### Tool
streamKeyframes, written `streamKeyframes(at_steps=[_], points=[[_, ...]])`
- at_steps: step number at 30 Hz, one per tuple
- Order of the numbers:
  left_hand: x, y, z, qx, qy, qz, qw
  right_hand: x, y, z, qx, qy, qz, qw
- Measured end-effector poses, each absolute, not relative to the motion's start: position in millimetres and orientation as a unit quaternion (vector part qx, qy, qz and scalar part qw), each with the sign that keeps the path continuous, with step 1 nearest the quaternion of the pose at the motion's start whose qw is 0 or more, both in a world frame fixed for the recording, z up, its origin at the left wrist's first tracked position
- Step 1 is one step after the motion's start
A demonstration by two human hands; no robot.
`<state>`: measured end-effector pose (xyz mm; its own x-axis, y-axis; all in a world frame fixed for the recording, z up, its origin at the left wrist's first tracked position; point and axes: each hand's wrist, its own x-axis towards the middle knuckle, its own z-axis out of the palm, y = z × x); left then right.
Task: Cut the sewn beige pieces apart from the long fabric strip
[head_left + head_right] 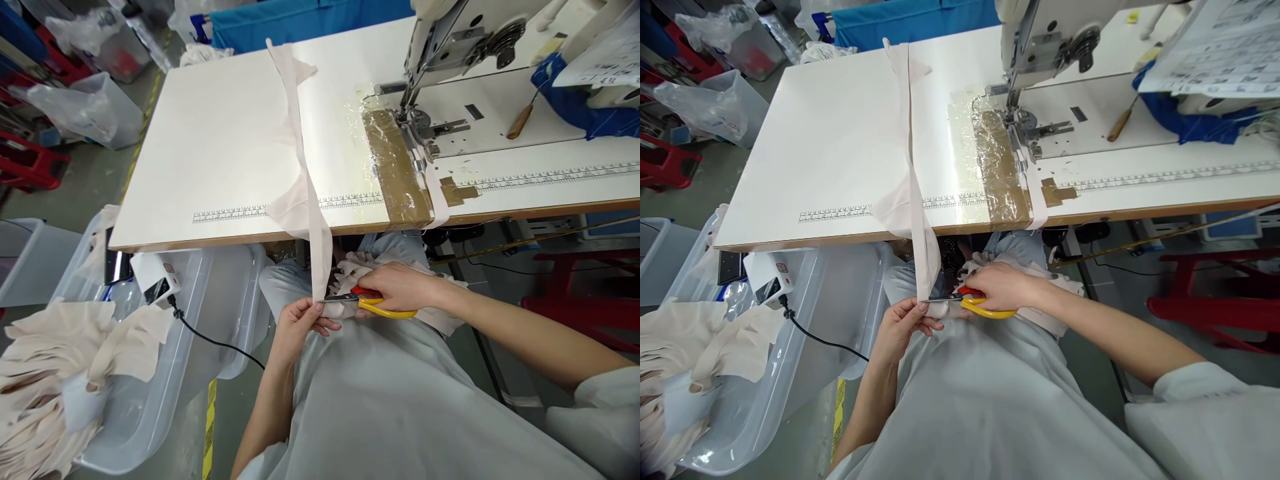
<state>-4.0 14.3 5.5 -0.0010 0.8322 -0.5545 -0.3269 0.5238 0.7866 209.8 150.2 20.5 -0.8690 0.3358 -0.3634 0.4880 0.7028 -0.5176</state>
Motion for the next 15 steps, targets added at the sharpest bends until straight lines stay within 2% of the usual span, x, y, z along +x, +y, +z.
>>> streamKeyframes(at_steps=[6, 15], points=[[-7.5, 12.0, 3.7, 0.237, 0.56, 0.423, 0.671, 209.0, 148.2, 20.0, 0.234, 0.917, -0.303, 0.109], [-4.5, 11.7, 3.0, 0.24, 0.575, 0.404, 0.67, 199.1, 142.5, 21.5, 0.235, 0.924, -0.272, 0.134]])
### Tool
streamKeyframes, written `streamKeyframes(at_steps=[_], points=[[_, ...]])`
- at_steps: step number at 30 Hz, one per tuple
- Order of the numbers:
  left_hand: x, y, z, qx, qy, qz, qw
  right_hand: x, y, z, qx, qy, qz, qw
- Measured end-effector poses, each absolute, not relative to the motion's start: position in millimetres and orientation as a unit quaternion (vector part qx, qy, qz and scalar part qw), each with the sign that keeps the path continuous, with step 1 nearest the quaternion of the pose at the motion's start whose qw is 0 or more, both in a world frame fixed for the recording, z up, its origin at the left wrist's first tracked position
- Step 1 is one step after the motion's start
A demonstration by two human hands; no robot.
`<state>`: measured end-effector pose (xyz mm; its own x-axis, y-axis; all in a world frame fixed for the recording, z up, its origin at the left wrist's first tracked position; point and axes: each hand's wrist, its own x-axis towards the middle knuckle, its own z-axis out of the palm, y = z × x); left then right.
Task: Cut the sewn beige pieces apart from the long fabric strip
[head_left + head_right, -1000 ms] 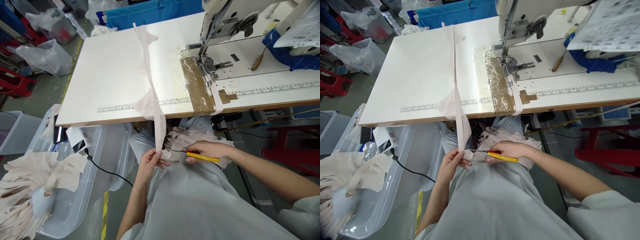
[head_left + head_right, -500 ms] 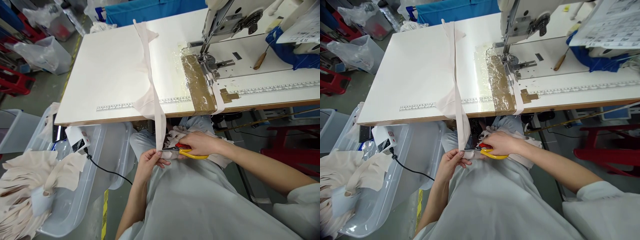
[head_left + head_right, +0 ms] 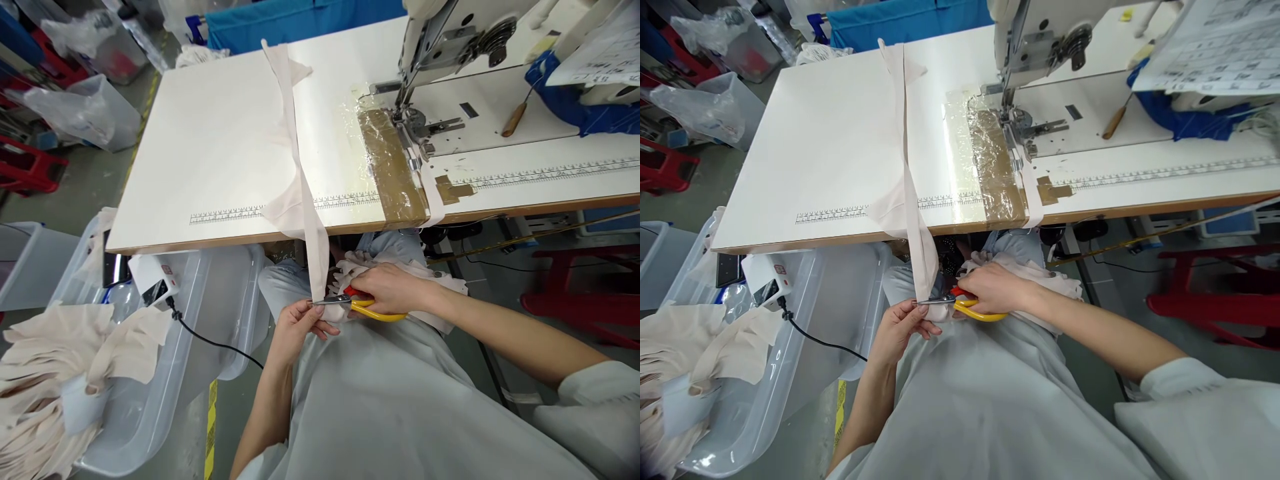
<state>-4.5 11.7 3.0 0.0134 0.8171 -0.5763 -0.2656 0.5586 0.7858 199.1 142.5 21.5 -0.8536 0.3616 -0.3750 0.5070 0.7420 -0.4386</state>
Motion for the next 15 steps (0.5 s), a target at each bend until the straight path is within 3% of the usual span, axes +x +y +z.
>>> streamKeyframes(at_steps=[5, 11, 15], points=[[-14.8, 8.4, -3.2, 0.306, 0.615, 0.369, 0.626, 204.3, 140.5, 17.7, 0.25, 0.917, -0.277, 0.137], [-30.5, 35.0, -7.0, 0.473, 0.736, 0.428, 0.226, 230.5, 120.2, 9.6, 0.295, 0.886, -0.351, 0.07], [-16.4, 64.9, -7.5, 0.514, 0.688, 0.47, 0.206, 240.7, 105.1, 9.8, 0.32, 0.867, -0.38, 0.026]])
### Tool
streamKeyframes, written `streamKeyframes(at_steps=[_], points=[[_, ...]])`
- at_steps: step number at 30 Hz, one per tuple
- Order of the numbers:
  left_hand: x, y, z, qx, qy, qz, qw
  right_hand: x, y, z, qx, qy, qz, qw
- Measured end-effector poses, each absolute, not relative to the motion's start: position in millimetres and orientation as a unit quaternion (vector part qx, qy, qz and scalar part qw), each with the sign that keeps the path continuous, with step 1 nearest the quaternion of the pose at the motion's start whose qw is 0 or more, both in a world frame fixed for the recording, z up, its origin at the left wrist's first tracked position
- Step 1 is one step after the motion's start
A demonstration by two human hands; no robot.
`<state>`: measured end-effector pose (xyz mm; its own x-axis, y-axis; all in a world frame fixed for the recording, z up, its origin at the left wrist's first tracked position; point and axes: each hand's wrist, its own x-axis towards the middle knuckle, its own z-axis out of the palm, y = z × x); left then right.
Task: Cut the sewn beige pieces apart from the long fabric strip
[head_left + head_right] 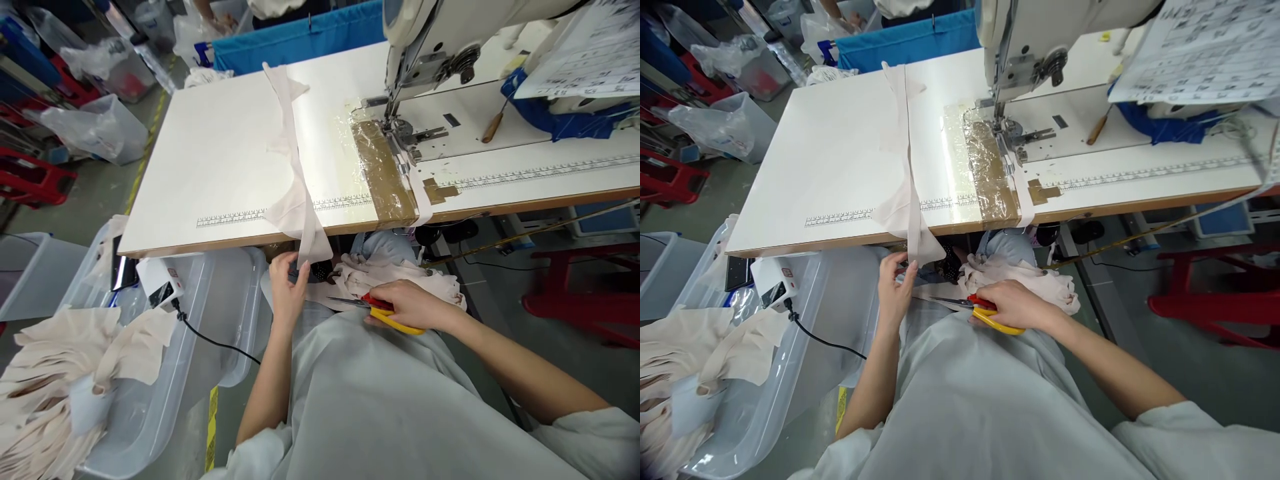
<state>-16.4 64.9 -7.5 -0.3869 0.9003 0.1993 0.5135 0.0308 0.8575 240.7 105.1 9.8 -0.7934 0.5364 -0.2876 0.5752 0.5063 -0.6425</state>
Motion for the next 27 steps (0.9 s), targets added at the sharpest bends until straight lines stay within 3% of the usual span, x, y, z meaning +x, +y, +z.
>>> streamKeyframes(at_steps=[5, 10, 12, 17, 22, 27], points=[[-21.9, 53.7, -35.7, 0.361, 0.72, 0.483, 0.344, 258.0, 96.4, 13.7, 0.362, 0.851, -0.379, -0.018], [-51.7, 1.7, -58.0, 0.272, 0.786, 0.423, 0.359, 273.3, 94.3, 14.1, 0.408, 0.825, -0.39, -0.039], [-45.1, -12.1, -49.5, 0.282, 0.78, 0.413, 0.377, 271.0, 94.1, 14.6, 0.414, 0.811, -0.411, -0.043], [4.7, -11.3, 2.7, 0.351, 0.596, 0.468, 0.551, 254.4, 91.9, 24.4, 0.4, 0.778, -0.481, -0.059], [18.7, -8.3, 39.5, 0.378, 0.55, 0.496, 0.556, 253.9, 87.4, 32.7, 0.384, 0.768, -0.506, -0.082], [10.6, -8.1, 34.8, 0.433, 0.501, 0.443, 0.604, 260.5, 83.8, 34.7, 0.395, 0.783, -0.474, -0.076]])
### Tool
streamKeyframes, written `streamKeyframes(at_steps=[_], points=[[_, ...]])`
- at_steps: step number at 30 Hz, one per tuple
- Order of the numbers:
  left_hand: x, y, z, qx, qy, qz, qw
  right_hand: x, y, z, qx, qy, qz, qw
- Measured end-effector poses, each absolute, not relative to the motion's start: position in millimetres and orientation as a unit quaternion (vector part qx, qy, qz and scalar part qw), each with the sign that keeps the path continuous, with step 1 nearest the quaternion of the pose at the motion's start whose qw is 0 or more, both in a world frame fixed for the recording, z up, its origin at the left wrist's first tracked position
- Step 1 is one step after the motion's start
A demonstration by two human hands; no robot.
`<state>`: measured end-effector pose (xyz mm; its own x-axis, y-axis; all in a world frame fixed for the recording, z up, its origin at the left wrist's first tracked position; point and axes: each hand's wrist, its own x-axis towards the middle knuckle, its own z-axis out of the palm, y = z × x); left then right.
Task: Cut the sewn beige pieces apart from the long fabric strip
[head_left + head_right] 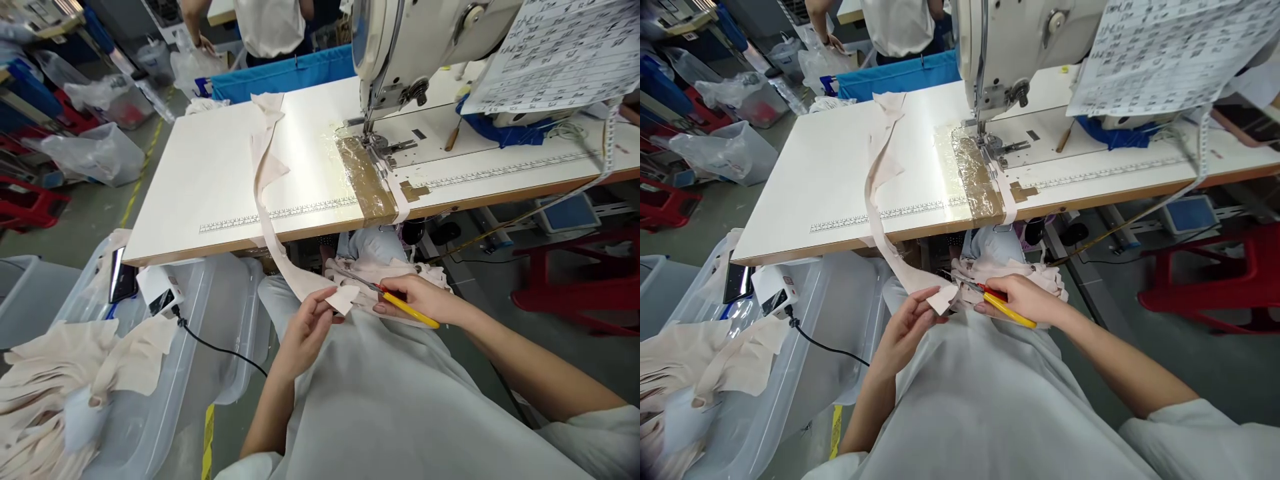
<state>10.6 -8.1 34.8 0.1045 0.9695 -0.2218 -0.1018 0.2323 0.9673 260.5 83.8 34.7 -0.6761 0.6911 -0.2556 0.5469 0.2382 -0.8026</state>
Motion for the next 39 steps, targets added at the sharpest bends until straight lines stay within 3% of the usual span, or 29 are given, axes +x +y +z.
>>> streamKeyframes(at_steps=[5, 7, 9, 14, 17, 31, 39], points=[[11.3, -2.3, 25.2, 0.551, 0.644, 0.397, 0.352, 258.9, 86.2, 43.9, -0.363, -0.792, 0.491, 0.029], [12.4, -2.2, 26.3, 0.568, 0.647, 0.404, 0.308, 256.9, 88.5, 45.9, -0.347, -0.787, 0.51, 0.006], [13.5, -3.4, 28.8, 0.554, 0.645, 0.408, 0.332, 254.6, 91.0, 45.4, -0.331, -0.784, 0.526, -0.011], [15.3, -3.2, 31.9, 0.406, 0.603, 0.408, 0.552, 247.9, 98.3, 39.1, -0.291, -0.78, 0.551, -0.054], [15.0, 1.8, 31.0, 0.333, 0.575, 0.422, 0.617, 244.7, 104.2, 36.0, -0.273, -0.773, 0.569, -0.066], [14.6, 19.6, 17.5, 0.259, 0.591, 0.433, 0.629, 235.3, 125.7, 24.1, -0.258, -0.734, 0.617, -0.118], [16.3, 27.3, 8.9, 0.243, 0.609, 0.427, 0.623, 235.6, 132.7, 14.9, -0.282, -0.827, 0.474, -0.11]])
